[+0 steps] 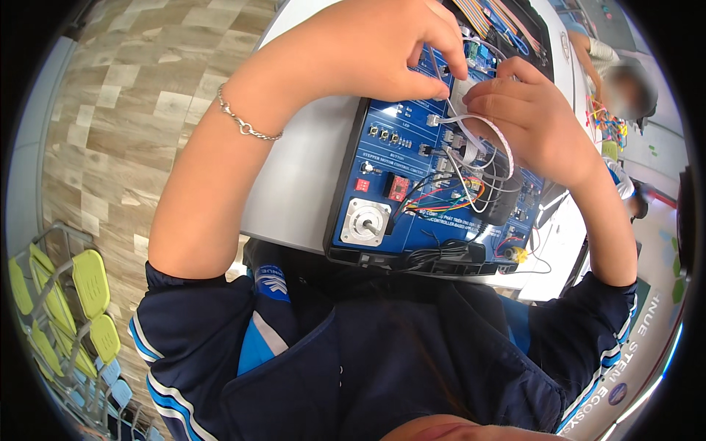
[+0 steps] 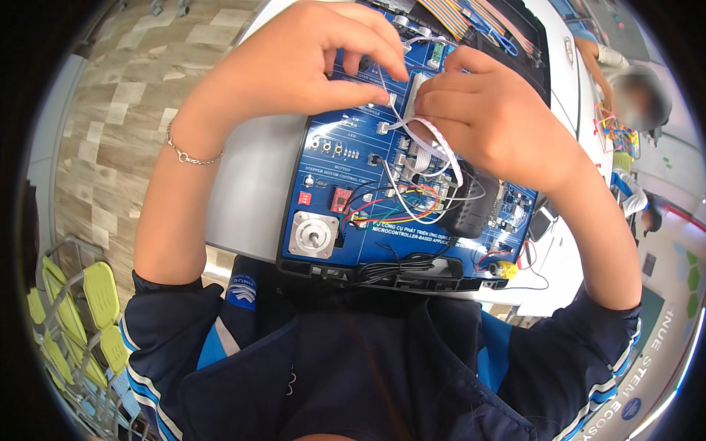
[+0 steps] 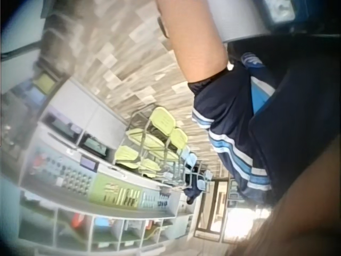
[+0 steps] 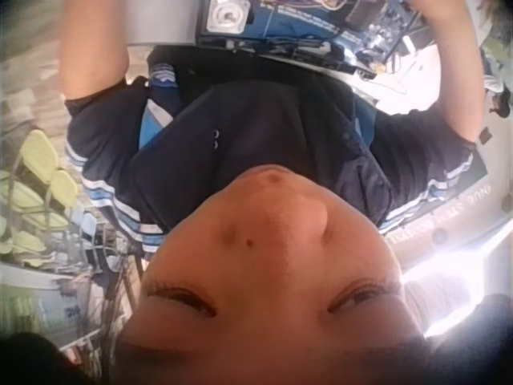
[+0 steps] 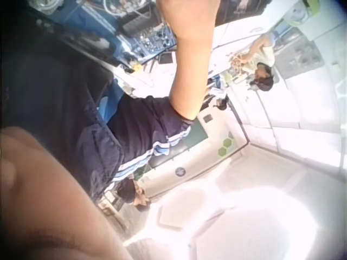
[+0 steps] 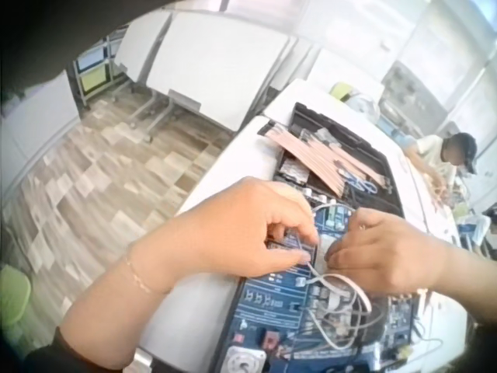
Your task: The person connects multiple jumper wires to a blue microcontroller development board. They insert individual wires into terminal blocks and ribbon cable connectors, then adjust and organize the wiring on the board.
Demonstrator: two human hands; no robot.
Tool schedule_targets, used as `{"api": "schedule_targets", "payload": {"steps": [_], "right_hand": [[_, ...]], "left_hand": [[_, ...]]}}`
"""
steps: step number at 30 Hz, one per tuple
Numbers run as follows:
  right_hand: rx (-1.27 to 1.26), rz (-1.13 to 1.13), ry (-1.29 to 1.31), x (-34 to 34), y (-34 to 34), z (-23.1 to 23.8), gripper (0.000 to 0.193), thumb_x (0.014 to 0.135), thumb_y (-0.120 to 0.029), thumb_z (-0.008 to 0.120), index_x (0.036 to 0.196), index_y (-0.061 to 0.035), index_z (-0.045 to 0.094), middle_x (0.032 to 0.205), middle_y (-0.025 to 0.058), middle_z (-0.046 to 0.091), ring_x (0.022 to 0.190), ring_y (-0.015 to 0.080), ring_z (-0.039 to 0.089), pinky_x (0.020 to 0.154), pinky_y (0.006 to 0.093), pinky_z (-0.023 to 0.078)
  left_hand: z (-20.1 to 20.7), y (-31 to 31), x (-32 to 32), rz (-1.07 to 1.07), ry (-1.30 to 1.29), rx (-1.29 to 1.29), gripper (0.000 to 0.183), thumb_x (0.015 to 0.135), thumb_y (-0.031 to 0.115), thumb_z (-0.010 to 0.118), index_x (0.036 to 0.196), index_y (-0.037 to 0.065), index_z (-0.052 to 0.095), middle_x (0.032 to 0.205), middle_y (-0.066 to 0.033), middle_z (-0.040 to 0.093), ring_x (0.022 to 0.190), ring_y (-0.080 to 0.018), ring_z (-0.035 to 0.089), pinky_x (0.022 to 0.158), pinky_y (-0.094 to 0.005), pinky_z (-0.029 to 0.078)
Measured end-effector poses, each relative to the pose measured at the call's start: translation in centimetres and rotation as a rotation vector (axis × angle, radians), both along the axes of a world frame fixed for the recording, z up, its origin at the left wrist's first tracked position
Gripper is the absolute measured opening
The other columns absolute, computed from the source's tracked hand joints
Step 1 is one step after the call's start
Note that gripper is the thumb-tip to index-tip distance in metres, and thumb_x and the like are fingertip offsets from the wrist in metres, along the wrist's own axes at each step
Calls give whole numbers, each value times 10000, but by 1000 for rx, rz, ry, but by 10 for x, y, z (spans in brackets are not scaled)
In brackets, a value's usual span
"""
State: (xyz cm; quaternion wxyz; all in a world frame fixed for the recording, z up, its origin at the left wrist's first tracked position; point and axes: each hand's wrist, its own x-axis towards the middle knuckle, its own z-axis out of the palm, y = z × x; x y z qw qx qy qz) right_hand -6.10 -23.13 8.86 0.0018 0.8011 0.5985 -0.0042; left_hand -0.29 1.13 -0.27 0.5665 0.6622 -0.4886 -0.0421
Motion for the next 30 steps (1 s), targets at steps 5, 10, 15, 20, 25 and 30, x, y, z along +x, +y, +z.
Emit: {"api": "schedule_targets", "payload": {"steps": [5, 10, 15, 20, 25, 30], "right_hand": [[20, 3, -21, -8, -3, -1, 194, 716, -57, 804, 857, 33, 707, 884, 110, 682, 883, 267, 698, 784, 401, 517], [3, 30, -51, -11, -8, -3, 205, 704, -34, 814, 870, 52, 729, 892, 133, 700, 887, 280, 718, 774, 419, 528], [29, 51, -41, -8, -8, -6, 246, 675, -24, 840, 882, 64, 740, 899, 142, 711, 867, 283, 723, 732, 407, 536], [19, 65, -53, -9, -7, -7, 250, 673, -17, 851, 875, 68, 731, 910, 158, 720, 845, 282, 715, 712, 398, 535], [-17, 112, -100, -10, -6, -7, 245, 681, -8, 848, 872, 77, 718, 931, 171, 731, 823, 283, 699, 706, 390, 534], [-58, 99, -122, -12, -5, -3, 265, 664, -17, 829, 896, 68, 733, 946, 174, 728, 845, 273, 686, 775, 376, 542]], "left_hand": [[-8, -18, -3, -39, -95, 63, 129, 810, 108, 747, 896, 13, 766, 912, -106, 732, 798, -291, 683, 751, -366, 547], [-14, -15, 3, -143, -90, 22, 96, 800, 78, 734, 866, 16, 765, 897, -121, 730, 843, -310, 692, 785, -375, 547], [-18, -20, 10, -224, -60, -24, 87, 790, 71, 738, 852, 17, 765, 867, -130, 723, 833, -312, 693, 771, -368, 547], [-21, -24, 10, -188, -51, -18, 95, 778, 60, 743, 860, 23, 775, 849, -135, 721, 819, -309, 694, 762, -364, 548], [-17, -22, 10, -216, 12, -39, 95, 776, 58, 745, 859, 31, 783, 853, -141, 723, 816, -309, 696, 761, -363, 550], [-8, -10, 10, -244, -15, -90, 88, 778, 55, 745, 851, 32, 787, 862, -145, 726, 823, -309, 698, 772, -361, 553]]}}
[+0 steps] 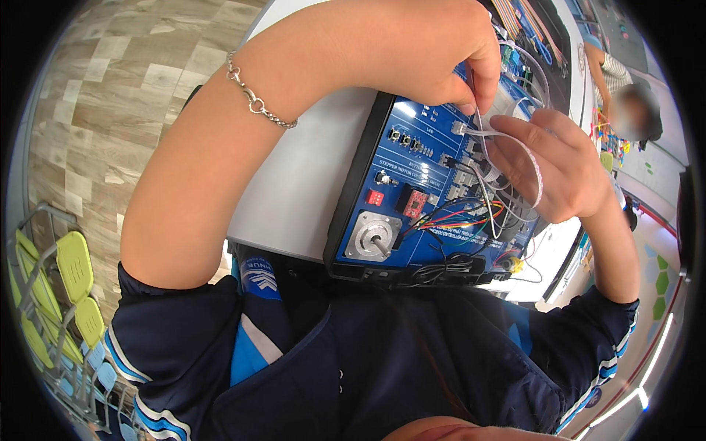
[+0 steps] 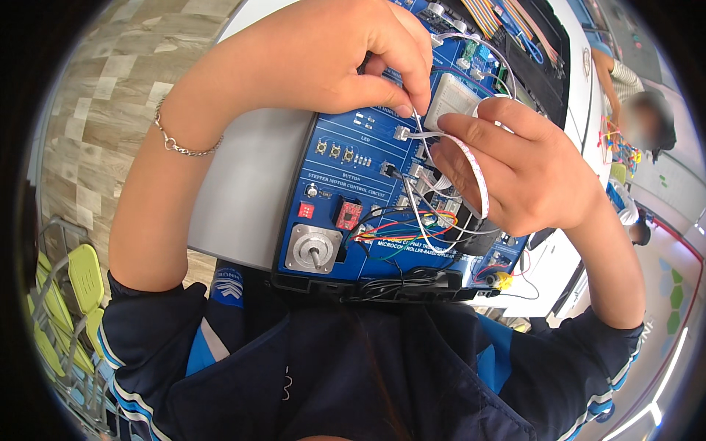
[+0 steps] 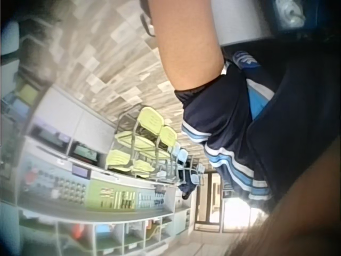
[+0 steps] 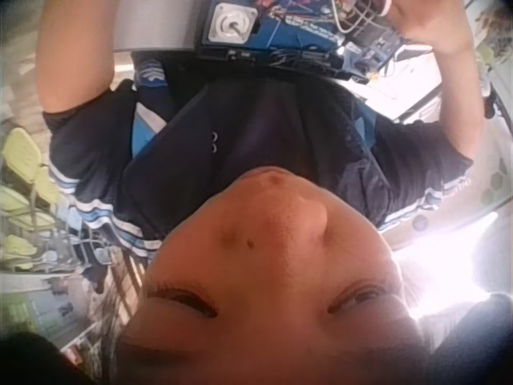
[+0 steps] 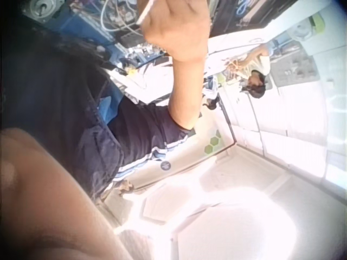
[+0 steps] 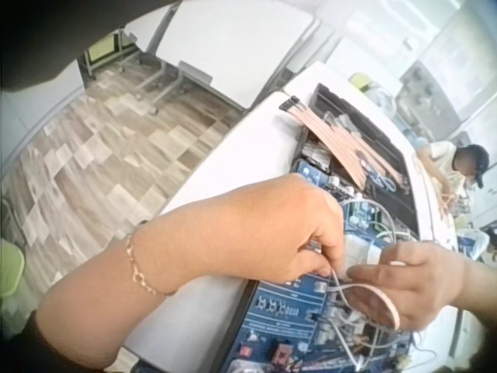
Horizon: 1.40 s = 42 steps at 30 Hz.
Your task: The person connects multiple jumper wires to a blue microcontroller development board. They insert individual wires into terminal blocks and ribbon cable connectors, then adjust and organize the wiring on the board.
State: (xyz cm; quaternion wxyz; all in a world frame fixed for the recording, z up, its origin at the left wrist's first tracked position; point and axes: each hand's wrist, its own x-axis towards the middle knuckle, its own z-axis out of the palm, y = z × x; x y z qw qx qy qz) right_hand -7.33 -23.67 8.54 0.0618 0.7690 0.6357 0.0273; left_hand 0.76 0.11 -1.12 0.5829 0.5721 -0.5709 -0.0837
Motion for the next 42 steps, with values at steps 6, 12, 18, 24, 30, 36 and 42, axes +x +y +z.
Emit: {"api": "schedule_targets", "payload": {"steps": [6, 12, 18, 24, 30, 36, 42], "right_hand": [[-33, -3, -51, -6, 2, 0, 245, 660, -2, 828, 878, 63, 737, 924, 150, 736, 862, 269, 716, 767, 381, 540], [-66, -21, -36, -8, 2, 2, 219, 664, 0, 799, 876, 38, 758, 914, 117, 740, 905, 257, 734, 780, 374, 537], [-94, 15, -79, -9, 2, 2, 245, 643, -16, 802, 879, 35, 761, 929, 117, 745, 908, 252, 734, 792, 368, 534], [-87, -1, -79, -10, 3, 2, 256, 638, -21, 807, 879, 49, 756, 931, 138, 741, 887, 262, 723, 800, 367, 533], [-60, -16, -58, -10, 6, 1, 315, 627, -12, 824, 914, 83, 732, 946, 184, 725, 827, 301, 695, 738, 384, 550], [6, -92, 93, -7, 9, 2, 360, 617, 37, 840, 941, 118, 706, 933, 217, 703, 749, 330, 667, 620, 382, 558], [16, -71, 116, -2, 9, 2, 345, 613, 59, 844, 921, 124, 704, 932, 212, 703, 733, 324, 663, 603, 372, 551]], "left_hand": [[0, 0, 0, 4, 5, 34, 83, 787, 53, 746, 853, 32, 792, 865, -149, 728, 833, -311, 699, 788, -363, 554], [-10, -13, -1, 63, -28, 84, 81, 786, 50, 756, 855, 31, 794, 866, -150, 728, 835, -308, 698, 790, -360, 552], [-5, -9, -3, 46, 14, 102, 72, 799, 44, 770, 865, 27, 796, 866, -141, 733, 824, -294, 694, 783, -352, 551], [5, 7, -1, -33, 80, 35, 73, 806, 44, 772, 873, 25, 796, 869, -138, 737, 817, -284, 694, 774, -347, 551], [1, 3, -3, 3, 64, 14, 71, 803, 50, 760, 863, 28, 792, 861, -131, 738, 798, -273, 694, 739, -346, 550], [-5, -9, -6, 121, -39, 115, 74, 793, 63, 752, 851, 33, 787, 834, -103, 730, 753, -239, 677, 695, -327, 537], [-8, -3, -4, 48, 49, -7, 79, 795, 68, 749, 855, 34, 788, 822, -98, 727, 739, -230, 671, 689, -323, 536]]}}
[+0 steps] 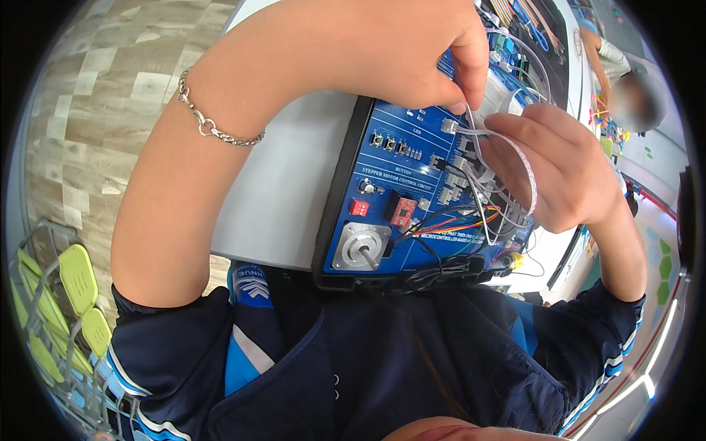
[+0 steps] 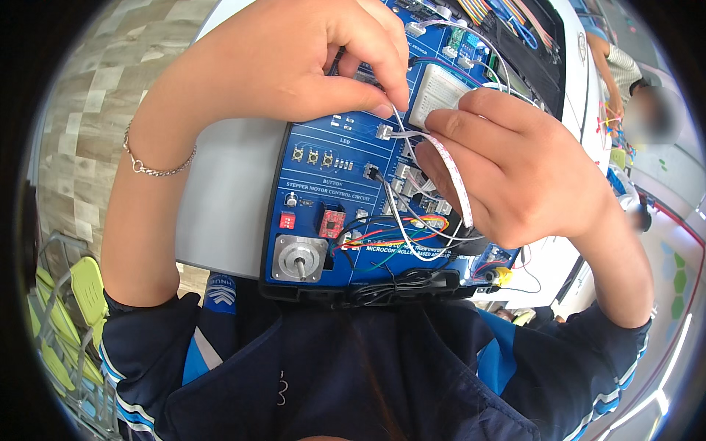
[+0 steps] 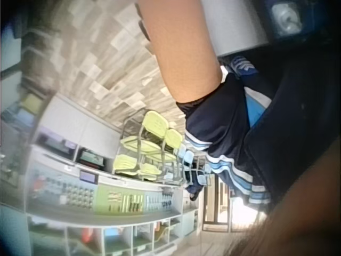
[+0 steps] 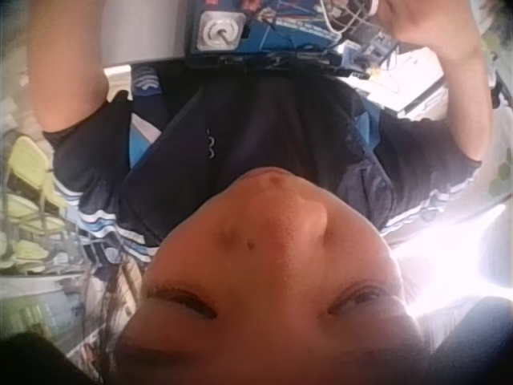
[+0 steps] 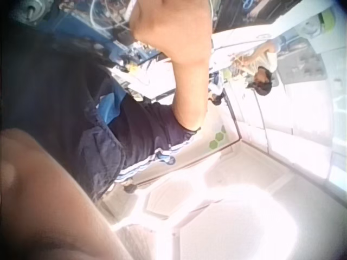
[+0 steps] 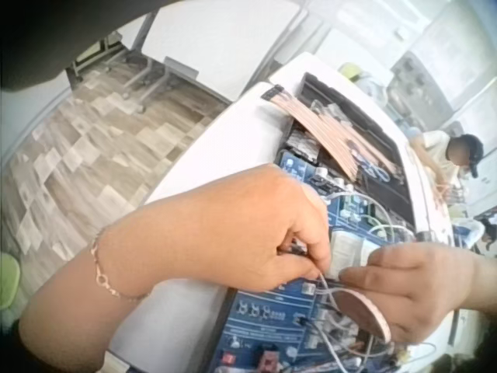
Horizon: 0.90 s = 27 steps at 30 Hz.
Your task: The person connects multiple jumper wires to a blue microcontroller development board. They insert individual wires into terminal blocks and ribbon cable connectors, then adjust and organize the wiring on the board.
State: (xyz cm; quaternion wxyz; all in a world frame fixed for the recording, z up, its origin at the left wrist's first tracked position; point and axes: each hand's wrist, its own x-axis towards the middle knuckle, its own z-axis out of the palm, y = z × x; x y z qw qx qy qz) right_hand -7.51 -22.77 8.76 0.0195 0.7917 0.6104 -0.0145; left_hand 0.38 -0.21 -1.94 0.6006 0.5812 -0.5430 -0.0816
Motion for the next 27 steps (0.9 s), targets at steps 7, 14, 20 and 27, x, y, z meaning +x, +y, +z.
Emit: {"api": "schedule_targets", "payload": {"steps": [7, 14, 20, 27], "right_hand": [[-1, -36, 34, -2, 0, 1, 345, 607, 52, 840, 918, 117, 707, 949, 213, 704, 723, 318, 653, 591, 363, 537], [-12, -26, 47, 0, 1, 1, 363, 599, 38, 836, 928, 114, 703, 951, 210, 701, 719, 321, 648, 584, 363, 532], [-10, -45, 103, 1, 2, 2, 370, 608, 42, 844, 938, 111, 692, 949, 215, 697, 727, 326, 651, 593, 371, 535], [31, -82, 136, 5, -3, -4, 322, 641, 16, 825, 914, 95, 671, 950, 198, 687, 787, 352, 666, 636, 408, 532]], "left_hand": [[11, 2, -3, 28, -41, 97, 83, 797, 58, 744, 860, 25, 787, 836, -112, 736, 759, -242, 686, 711, -328, 547], [17, 9, -2, -59, 24, 5, 86, 814, 46, 734, 871, 20, 792, 850, -117, 750, 760, -235, 690, 722, -321, 547], [22, 11, 6, -122, 127, 174, 89, 821, 48, 738, 882, 12, 792, 859, -124, 753, 771, -229, 694, 724, -320, 548], [9, 6, -2, -77, 92, 25, 89, 823, 49, 738, 886, 14, 791, 850, -115, 744, 743, -221, 671, 711, -314, 539]]}}
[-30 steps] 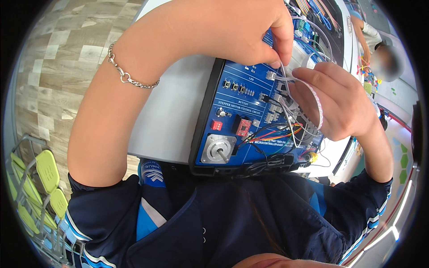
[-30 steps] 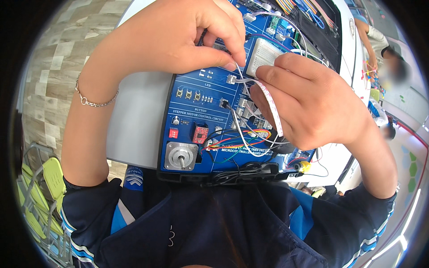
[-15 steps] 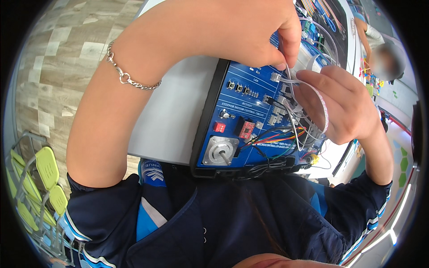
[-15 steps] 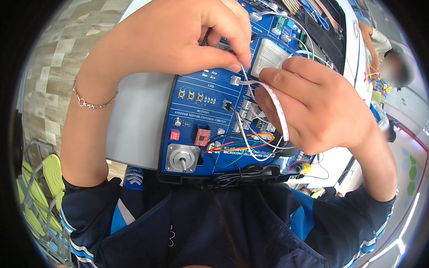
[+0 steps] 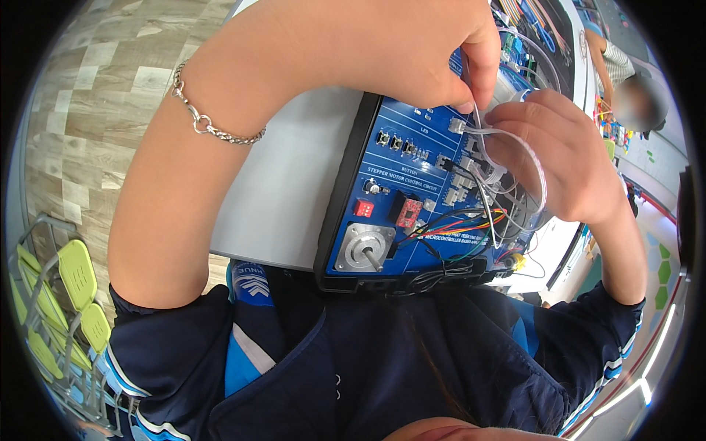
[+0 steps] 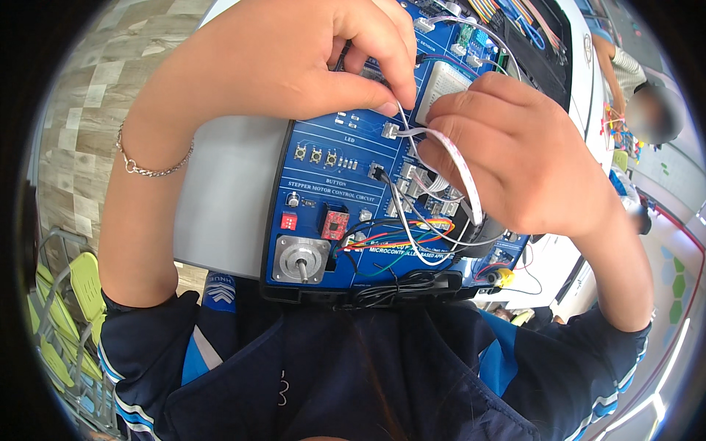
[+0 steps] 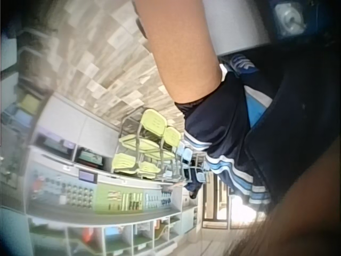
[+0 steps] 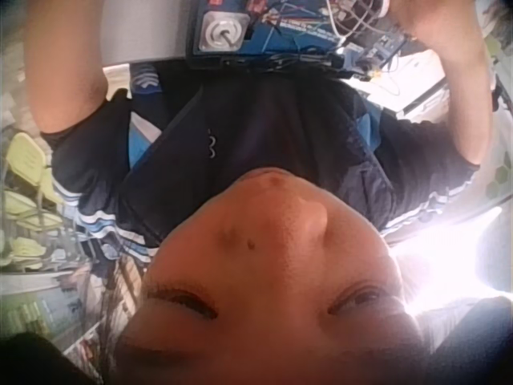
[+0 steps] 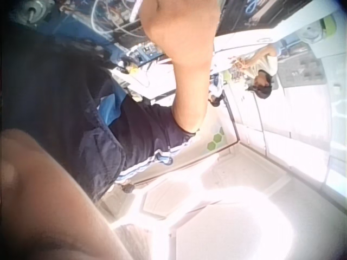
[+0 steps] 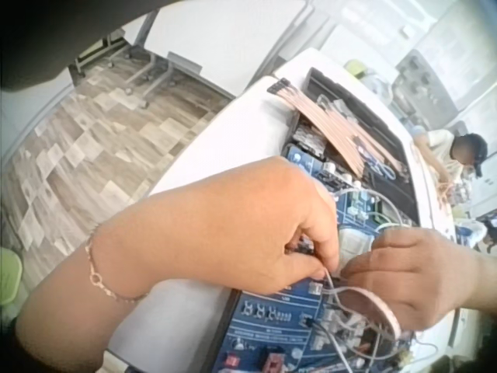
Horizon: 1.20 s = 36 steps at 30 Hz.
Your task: The person connects multiple jumper wires to a blue microcontroller development board. They insert individual wires into terminal blocks and ribbon cable connectors, then adjust and organize the wiring on the board.
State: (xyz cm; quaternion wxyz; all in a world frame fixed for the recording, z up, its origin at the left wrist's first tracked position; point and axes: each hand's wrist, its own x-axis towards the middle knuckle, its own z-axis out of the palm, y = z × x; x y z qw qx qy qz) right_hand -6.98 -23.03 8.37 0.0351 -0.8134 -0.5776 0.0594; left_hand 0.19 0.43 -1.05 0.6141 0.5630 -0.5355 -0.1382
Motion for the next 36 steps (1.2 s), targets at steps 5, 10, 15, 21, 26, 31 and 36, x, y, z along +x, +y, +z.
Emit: {"api": "schedule_targets", "payload": {"steps": [5, 10, 15, 21, 26, 31, 36], "right_hand": [[15, 4, 54, 5, -2, -1, 301, 665, -16, 815, 907, 78, 664, 912, 182, 672, 799, 357, 672, 640, 420, 518], [16, 23, 67, 7, 3, 0, 305, 652, -10, 823, 897, 72, 660, 889, 171, 669, 780, 344, 670, 620, 414, 499], [-70, -43, 148, 9, 7, 9, 329, 608, -8, 843, 872, 62, 659, 861, 159, 669, 745, 324, 656, 615, 414, 475], [-169, -105, 159, 10, 12, 13, 347, 543, -21, 827, 843, 30, 661, 803, 128, 648, 722, 307, 637, 657, 398, 460], [-193, -163, 150, 4, 12, 16, 318, 577, -29, 821, 859, 18, 681, 804, 118, 649, 766, 304, 638, 705, 407, 463], [-202, -322, 208, 2, 6, 19, 320, 650, -24, 823, 952, 15, 728, 884, 123, 699, 900, 324, 650, 790, 419, 475], [-206, -459, 270, -3, 4, 23, 323, 706, 35, 801, 1024, 22, 743, 969, 127, 737, 1004, 338, 667, 888, 435, 484]], "left_hand": [[7, 1, -7, 75, -43, 115, 85, 820, 45, 744, 884, 10, 788, 832, -99, 733, 711, -186, 638, 671, -298, 523], [11, 3, -8, 73, -88, 80, 75, 806, 38, 756, 865, 3, 785, 797, -83, 719, 672, -154, 600, 631, -280, 500], [3, 1, -5, 66, -76, 66, 71, 800, 34, 755, 856, 1, 783, 786, -79, 716, 667, -161, 601, 632, -286, 497], [4, 0, -1, -7, -14, 20, 79, 799, 37, 751, 862, 5, 787, 786, -87, 715, 679, -181, 616, 643, -297, 504], [5, 4, -2, 35, -36, 55, 94, 800, 43, 753, 878, 11, 794, 799, -93, 716, 684, -175, 614, 646, -293, 505], [4, 0, 0, 7, 31, 76, 92, 805, 46, 748, 876, 15, 798, 800, -80, 706, 677, -149, 594, 631, -278, 496], [10, 2, -10, 104, -77, 122, 85, 806, 46, 747, 866, 16, 798, 793, -65, 698, 668, -128, 573, 616, -267, 484]]}}
